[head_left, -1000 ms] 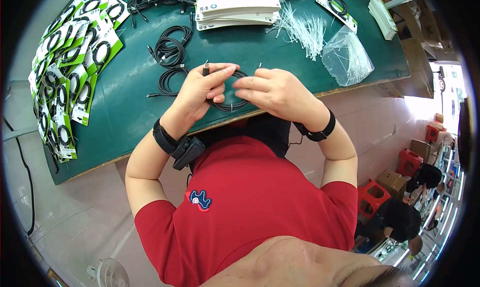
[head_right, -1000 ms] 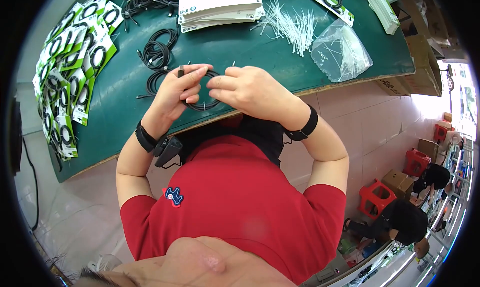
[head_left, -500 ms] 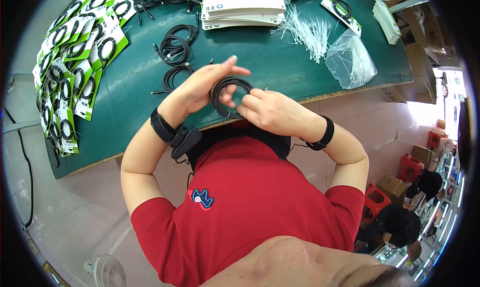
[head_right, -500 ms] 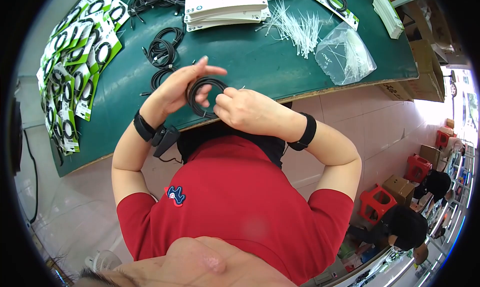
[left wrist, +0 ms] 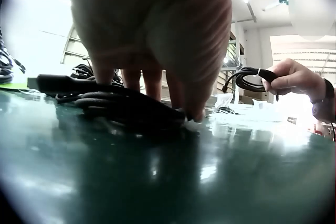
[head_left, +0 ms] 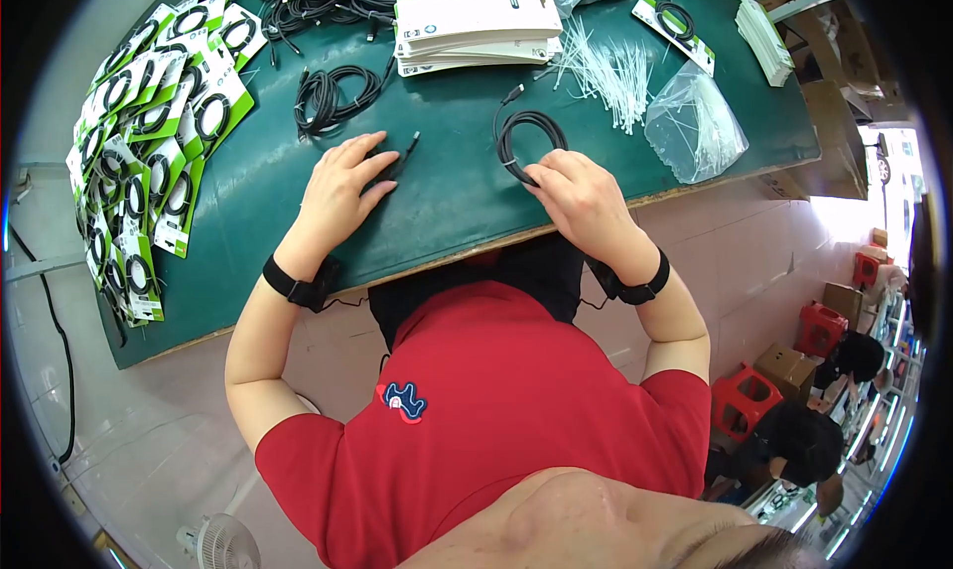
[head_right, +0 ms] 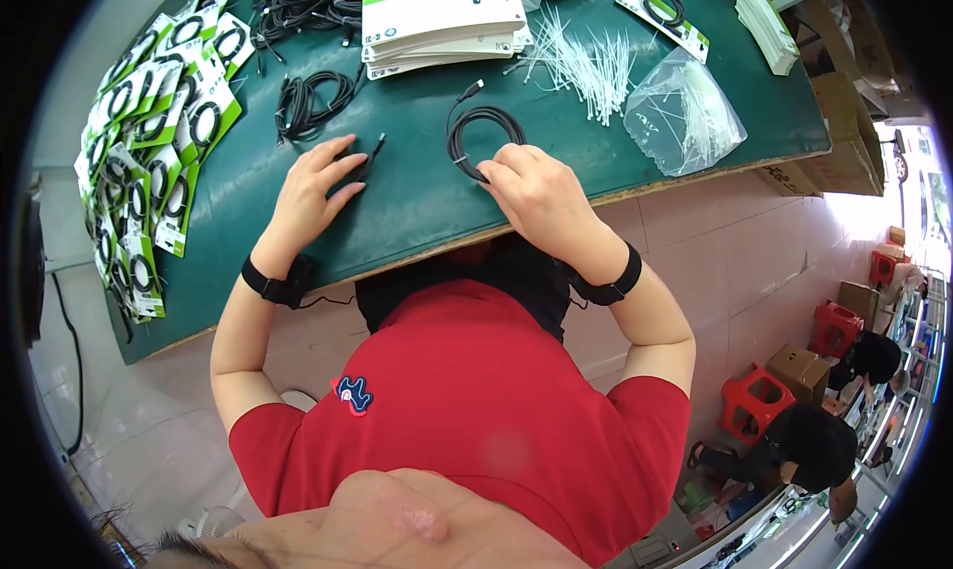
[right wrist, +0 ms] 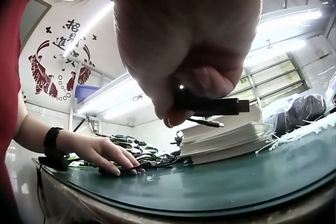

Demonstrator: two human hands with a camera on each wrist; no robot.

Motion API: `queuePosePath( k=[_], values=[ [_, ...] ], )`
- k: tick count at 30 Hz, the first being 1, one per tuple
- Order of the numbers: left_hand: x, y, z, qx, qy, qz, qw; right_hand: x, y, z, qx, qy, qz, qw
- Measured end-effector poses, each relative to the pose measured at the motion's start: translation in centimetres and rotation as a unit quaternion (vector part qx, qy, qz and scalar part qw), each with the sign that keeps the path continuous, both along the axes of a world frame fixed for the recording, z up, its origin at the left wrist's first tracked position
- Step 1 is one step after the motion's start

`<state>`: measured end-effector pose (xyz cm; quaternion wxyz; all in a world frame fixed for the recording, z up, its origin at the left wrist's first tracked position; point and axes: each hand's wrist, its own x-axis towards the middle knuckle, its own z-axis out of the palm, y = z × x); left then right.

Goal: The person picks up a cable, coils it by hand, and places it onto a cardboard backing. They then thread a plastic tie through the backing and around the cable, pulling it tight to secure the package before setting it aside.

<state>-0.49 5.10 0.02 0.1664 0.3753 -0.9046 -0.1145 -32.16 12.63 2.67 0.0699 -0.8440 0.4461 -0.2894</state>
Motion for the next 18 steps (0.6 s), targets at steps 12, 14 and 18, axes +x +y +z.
queuePosePath(
  k=[12,14,18],
  values=[
    [-3.4,1.3,3.0,0.203,0.279,0.077,0.935,2.0,-0.4,0.5,-0.015,0.006,0.047,0.999],
    [-5.1,2.4,4.4,0.449,0.411,0.064,0.791,3.0,-0.5,0.9,-0.016,0.007,0.069,0.997],
    [-6.7,3.0,3.8,0.518,0.505,0.082,0.686,4.2,-0.6,1.5,-0.018,0.027,0.116,0.993]
  ],
)
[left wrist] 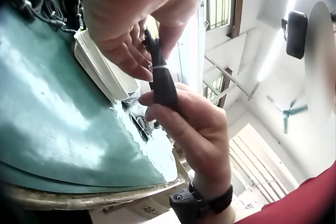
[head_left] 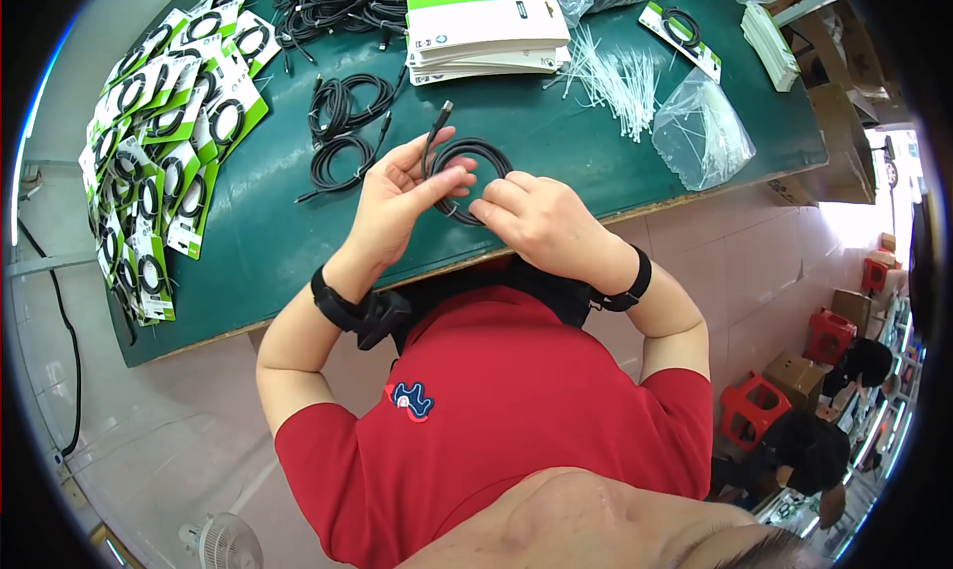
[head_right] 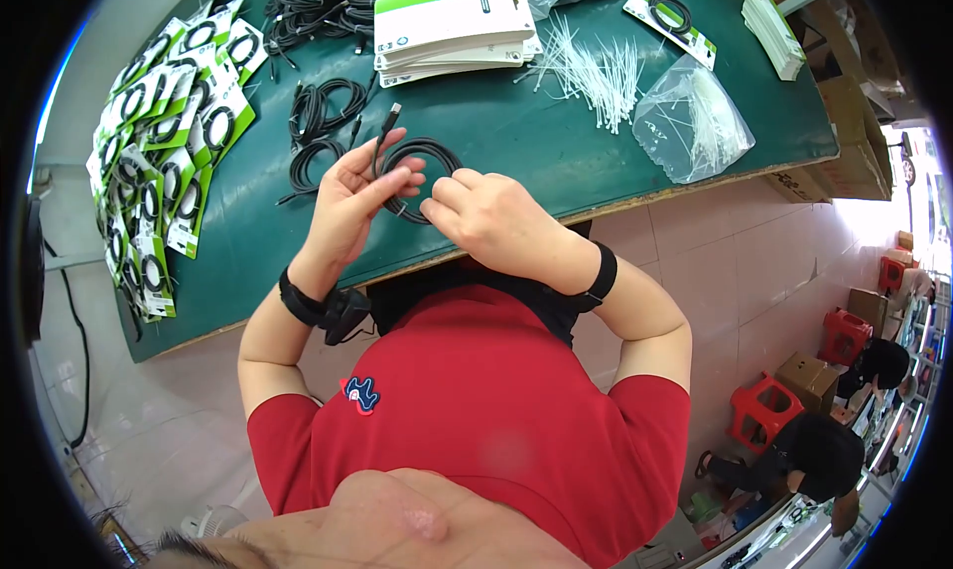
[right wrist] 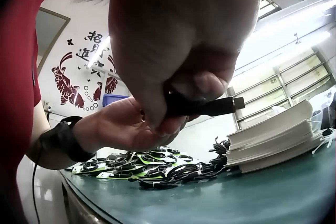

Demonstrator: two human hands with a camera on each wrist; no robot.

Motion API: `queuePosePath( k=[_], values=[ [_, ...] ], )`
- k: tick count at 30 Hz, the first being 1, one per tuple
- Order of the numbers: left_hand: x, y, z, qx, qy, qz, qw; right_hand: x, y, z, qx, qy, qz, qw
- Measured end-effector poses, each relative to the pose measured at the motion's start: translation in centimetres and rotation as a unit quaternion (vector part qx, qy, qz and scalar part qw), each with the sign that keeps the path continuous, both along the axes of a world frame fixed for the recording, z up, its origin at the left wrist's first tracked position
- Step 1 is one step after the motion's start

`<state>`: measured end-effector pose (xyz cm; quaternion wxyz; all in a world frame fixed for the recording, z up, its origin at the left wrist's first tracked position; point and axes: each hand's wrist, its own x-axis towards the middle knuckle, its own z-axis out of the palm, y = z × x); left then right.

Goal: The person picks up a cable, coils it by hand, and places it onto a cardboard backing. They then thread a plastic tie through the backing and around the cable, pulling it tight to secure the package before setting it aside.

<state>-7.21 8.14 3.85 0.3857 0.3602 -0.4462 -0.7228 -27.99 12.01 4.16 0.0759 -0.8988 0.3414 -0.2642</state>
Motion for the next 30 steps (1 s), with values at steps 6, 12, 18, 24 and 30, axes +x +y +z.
queuePosePath(
  k=[6,12,18,24,30],
  values=[
    [-0.9,1.0,-2.1,-0.051,-0.004,0.067,0.996,0.0,0.3,-0.1,-0.007,0.074,0.032,0.997],
    [-2.3,1.4,-2.8,-0.081,0.065,0.156,0.982,0.3,-1.1,-0.8,-0.011,-0.147,-0.011,0.989],
    [-3.4,1.4,-2.7,-0.092,0.085,0.191,0.974,1.3,-1.4,-1.4,-0.02,-0.113,-0.167,0.979],
    [-3.4,1.4,-3.2,-0.063,0.06,0.2,0.976,1.6,-1.6,-1.8,-0.019,-0.111,-0.163,0.98],
    [-3.6,1.5,-3.4,-0.032,0.041,0.175,0.983,1.7,-1.3,-2.3,0.002,-0.069,-0.19,0.979]
  ],
)
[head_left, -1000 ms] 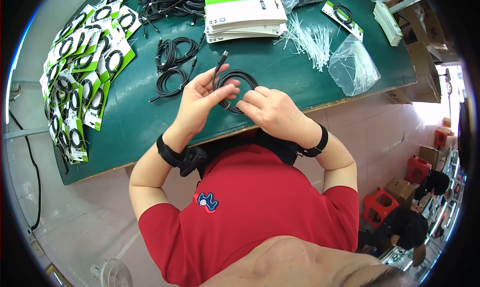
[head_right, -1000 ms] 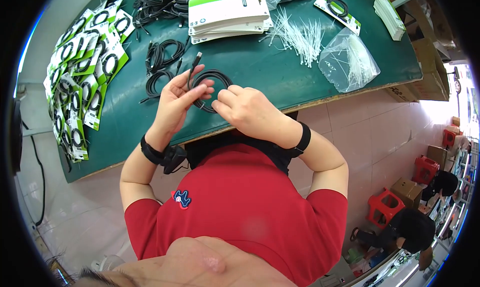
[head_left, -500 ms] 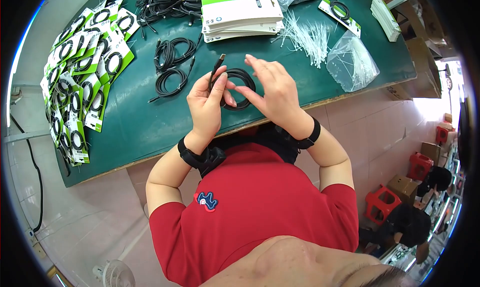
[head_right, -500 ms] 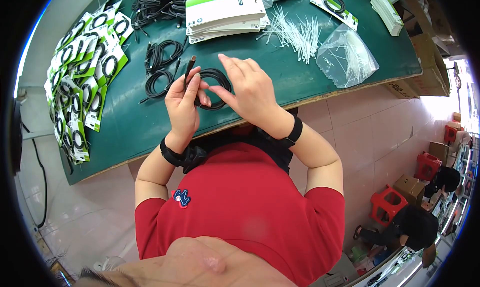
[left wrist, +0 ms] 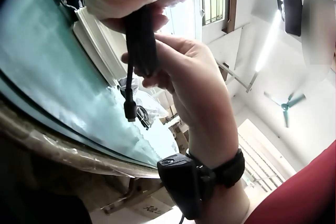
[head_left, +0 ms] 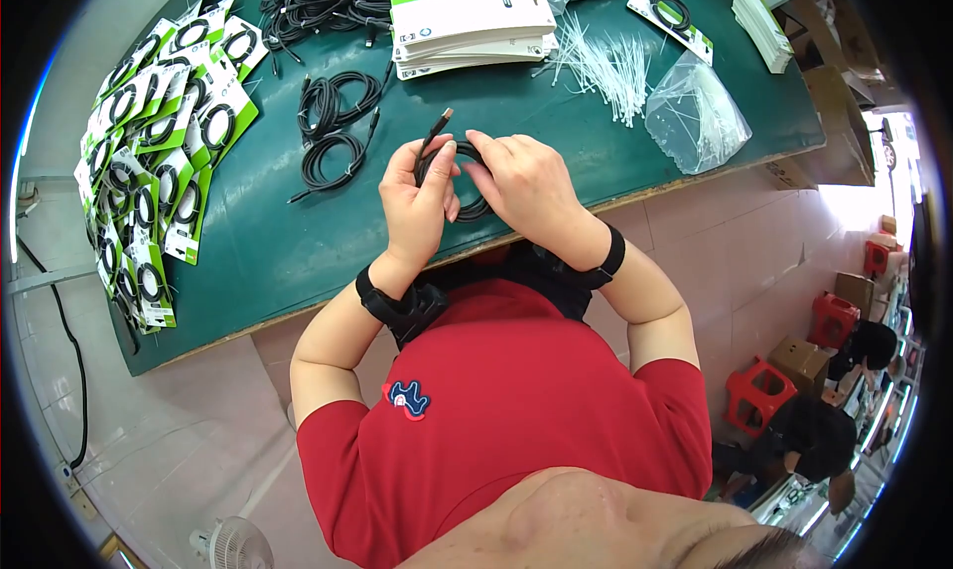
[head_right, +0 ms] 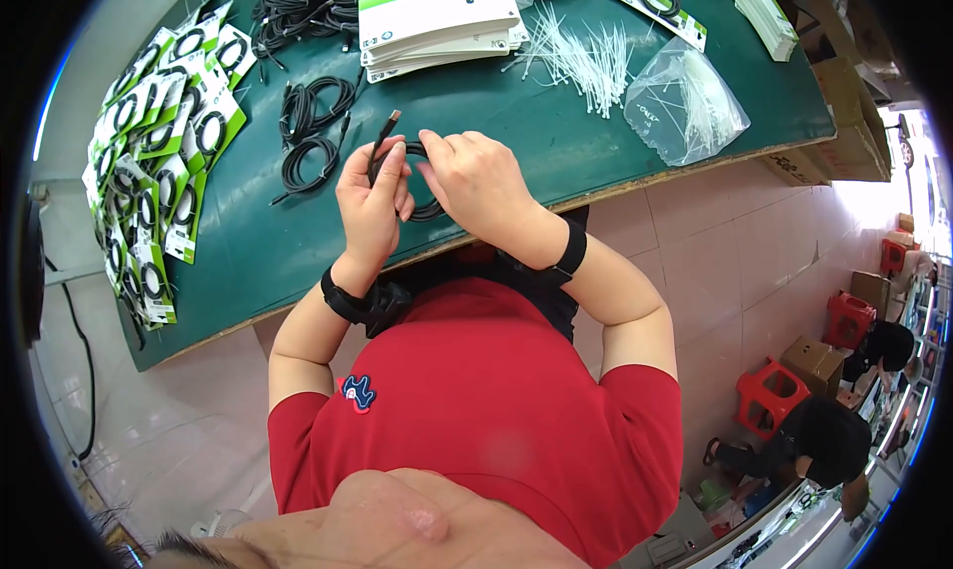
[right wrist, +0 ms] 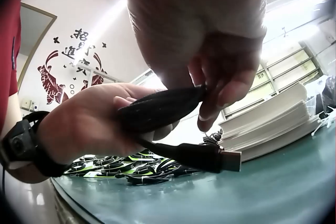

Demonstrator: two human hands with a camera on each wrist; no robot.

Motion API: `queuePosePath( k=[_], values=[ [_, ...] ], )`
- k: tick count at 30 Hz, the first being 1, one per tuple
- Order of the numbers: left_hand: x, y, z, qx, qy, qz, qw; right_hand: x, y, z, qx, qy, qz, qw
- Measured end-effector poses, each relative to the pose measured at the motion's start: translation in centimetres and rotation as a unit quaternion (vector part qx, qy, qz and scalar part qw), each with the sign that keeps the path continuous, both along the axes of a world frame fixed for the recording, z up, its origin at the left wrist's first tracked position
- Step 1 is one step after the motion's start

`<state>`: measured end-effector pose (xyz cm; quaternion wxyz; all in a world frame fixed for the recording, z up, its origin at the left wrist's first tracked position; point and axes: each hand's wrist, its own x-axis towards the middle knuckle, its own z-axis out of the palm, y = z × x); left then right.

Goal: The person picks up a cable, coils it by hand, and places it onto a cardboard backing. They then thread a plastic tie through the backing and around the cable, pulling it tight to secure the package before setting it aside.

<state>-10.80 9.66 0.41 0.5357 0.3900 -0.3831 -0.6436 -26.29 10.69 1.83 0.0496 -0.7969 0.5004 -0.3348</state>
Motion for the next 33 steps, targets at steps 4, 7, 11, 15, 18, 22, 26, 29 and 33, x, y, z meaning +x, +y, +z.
queuePosePath(
  k=[4,7,11,15,18,22,26,29,33],
  values=[
    [0.0,0.3,-0.4,-0.011,-0.011,-0.004,1.0,-0.5,-0.2,-0.2,-0.018,-0.003,0.031,0.999],
    [0.3,0.5,-0.3,-0.025,-0.039,-0.03,0.998,-1.2,-0.3,-0.2,-0.007,-0.023,0.072,0.997],
    [0.6,0.6,0.6,-0.014,0.002,-0.097,0.995,-2.2,-1.1,0.3,0.052,-0.051,0.132,0.989],
    [0.5,0.8,0.5,-0.017,0.036,-0.034,0.999,-2.0,-1.2,0.1,0.196,-0.291,0.135,0.927],
    [0.9,-0.1,1.1,-0.004,0.089,0.046,0.995,-1.3,-0.8,-0.4,0.272,-0.462,0.106,0.838],
    [0.7,-0.9,1.1,0.03,0.143,0.086,0.985,0.9,0.4,-1.4,0.31,-0.569,0.078,0.757],
    [-0.7,0.0,0.6,0.045,0.146,0.069,0.986,2.5,0.6,-1.4,0.288,-0.558,0.088,0.773],
    [-0.6,0.5,0.6,0.031,0.136,0.055,0.989,2.2,-0.1,-1.2,0.264,-0.548,0.054,0.792],
    [-0.4,0.8,0.7,-0.005,0.117,0.039,0.992,1.9,-0.9,-1.1,0.326,-0.559,0.044,0.761]
  ],
)
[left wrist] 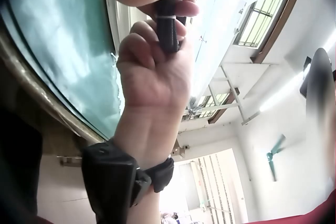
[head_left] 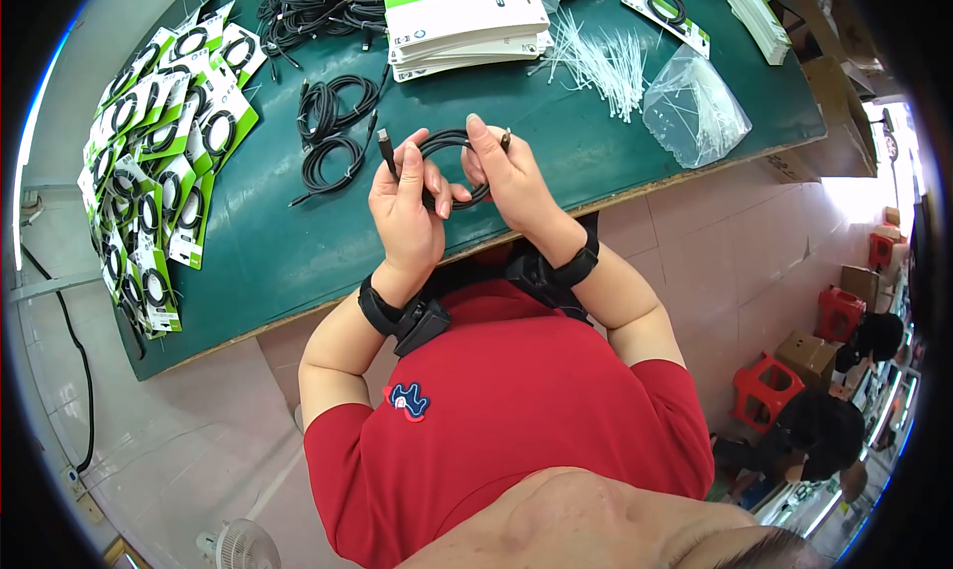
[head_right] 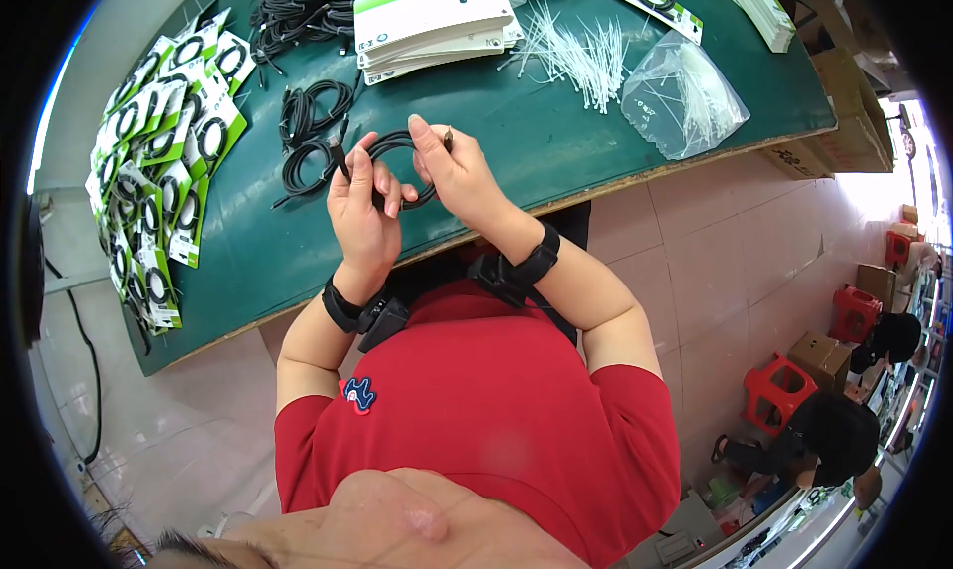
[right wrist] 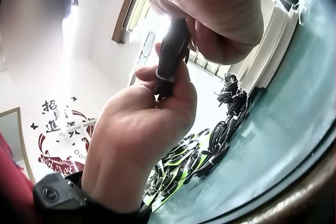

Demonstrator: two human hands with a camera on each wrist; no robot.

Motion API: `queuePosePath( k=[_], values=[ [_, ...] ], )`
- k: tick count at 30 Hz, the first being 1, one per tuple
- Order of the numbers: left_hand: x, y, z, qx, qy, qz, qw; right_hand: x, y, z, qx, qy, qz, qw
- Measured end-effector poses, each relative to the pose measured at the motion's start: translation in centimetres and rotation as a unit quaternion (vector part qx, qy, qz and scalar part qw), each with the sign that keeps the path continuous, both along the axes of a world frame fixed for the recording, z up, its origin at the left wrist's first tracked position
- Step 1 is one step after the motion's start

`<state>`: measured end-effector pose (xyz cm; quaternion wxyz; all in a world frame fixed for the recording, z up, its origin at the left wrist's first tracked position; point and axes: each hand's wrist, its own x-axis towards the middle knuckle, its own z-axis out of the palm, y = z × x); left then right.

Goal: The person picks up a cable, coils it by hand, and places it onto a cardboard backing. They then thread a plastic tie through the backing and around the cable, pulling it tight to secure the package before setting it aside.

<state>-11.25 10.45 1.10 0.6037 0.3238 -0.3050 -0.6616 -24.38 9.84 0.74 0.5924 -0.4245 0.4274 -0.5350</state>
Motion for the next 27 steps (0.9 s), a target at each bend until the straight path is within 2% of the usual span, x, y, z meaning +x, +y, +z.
queuePosePath(
  k=[3,6,8,11,18,24,27],
  values=[
    [0.1,0.0,0.5,-0.031,-0.008,-0.005,0.999,-0.6,-0.5,0.9,0.02,-0.026,0.052,0.998],
    [0.3,-0.4,1.3,-0.013,-0.029,-0.071,0.997,-0.9,-0.6,0.9,-0.013,0.015,0.067,0.998],
    [0.3,-0.6,1.2,-0.01,-0.029,-0.067,0.997,-1.0,-0.6,1.2,-0.029,0.037,0.075,0.996],
    [0.4,-0.7,0.7,-0.001,-0.034,-0.057,0.998,-0.7,-0.2,2.3,0.091,-0.028,0.047,0.994],
    [0.4,-0.8,-0.5,0.003,-0.044,0.02,0.999,-0.8,-0.9,2.0,0.082,-0.032,0.048,0.995],
    [0.1,-0.7,0.5,-0.005,-0.041,0.004,0.999,-2.0,-1.8,1.6,0.095,-0.012,0.035,0.995],
    [-0.1,-0.6,0.5,-0.004,-0.029,-0.012,0.999,-2.0,-1.8,1.4,0.062,-0.03,0.047,0.997]
  ],
)
